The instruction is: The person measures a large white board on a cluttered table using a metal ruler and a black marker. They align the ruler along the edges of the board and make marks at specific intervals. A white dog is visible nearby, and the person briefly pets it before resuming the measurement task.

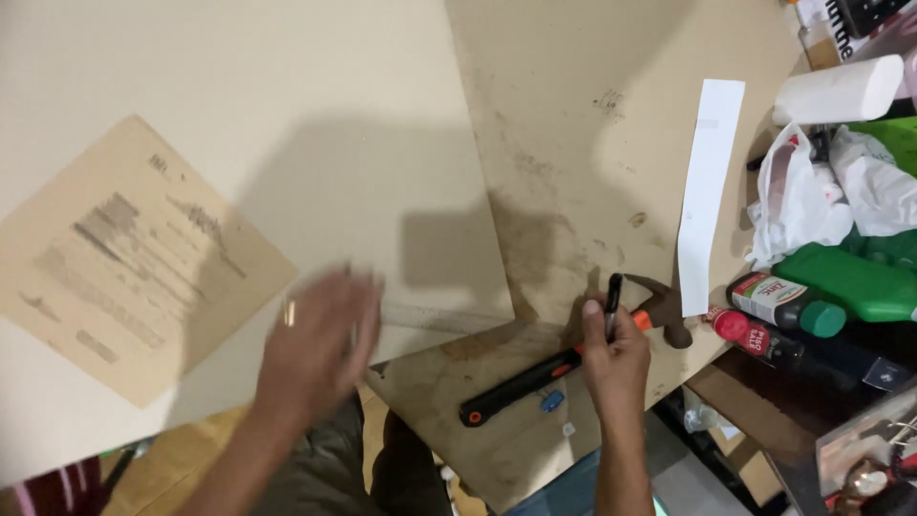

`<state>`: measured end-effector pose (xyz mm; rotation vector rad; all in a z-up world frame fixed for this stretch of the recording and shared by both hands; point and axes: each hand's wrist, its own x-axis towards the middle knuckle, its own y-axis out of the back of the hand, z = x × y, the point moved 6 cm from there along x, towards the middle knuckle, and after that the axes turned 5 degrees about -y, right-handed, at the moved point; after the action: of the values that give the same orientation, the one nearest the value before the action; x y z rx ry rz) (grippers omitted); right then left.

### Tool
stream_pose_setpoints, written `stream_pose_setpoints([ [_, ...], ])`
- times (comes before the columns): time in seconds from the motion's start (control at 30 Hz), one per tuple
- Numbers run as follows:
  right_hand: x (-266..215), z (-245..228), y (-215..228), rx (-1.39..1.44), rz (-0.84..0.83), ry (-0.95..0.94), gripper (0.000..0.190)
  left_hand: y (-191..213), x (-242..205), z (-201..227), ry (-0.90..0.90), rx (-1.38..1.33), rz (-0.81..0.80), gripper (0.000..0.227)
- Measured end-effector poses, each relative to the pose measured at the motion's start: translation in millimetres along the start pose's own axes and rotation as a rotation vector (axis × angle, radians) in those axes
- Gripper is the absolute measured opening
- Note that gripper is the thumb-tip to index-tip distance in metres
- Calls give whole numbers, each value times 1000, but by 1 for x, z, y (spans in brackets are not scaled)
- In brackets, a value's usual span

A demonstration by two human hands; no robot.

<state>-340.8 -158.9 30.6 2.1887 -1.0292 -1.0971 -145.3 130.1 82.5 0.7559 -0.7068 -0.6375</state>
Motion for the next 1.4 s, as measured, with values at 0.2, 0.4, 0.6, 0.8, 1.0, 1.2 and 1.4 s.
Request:
stream_pose_setpoints([
  [0.2, -24, -14, 1, -246, -172, -148, 51, -40, -86, 30, -28, 360, -183, 65],
  [0.4, -18, 0, -12, -13, -271, -118, 22, -61, -95, 36, 34, 502, -213, 68],
  [0.6, 9, -7, -16, 48, -256, -11, 37, -61, -109, 52, 92, 514, -94, 57],
  [0.8, 19, -9, -21, 156, -171, 21, 25, -66, -115, 62, 141, 488, -34, 54],
  [1.0, 23, -14, -22, 165, -163, 77, 22, -74, -124, 63, 181, 518, 11, 53],
  [1.2, 29, -10, -25, 187, -199, 57, 14, -57, -112, 53, 103, 414, 168, 28],
  [1.4, 30, -11, -26, 226, -202, 50, 13, -52, -113, 45, 116, 353, 226, 28],
])
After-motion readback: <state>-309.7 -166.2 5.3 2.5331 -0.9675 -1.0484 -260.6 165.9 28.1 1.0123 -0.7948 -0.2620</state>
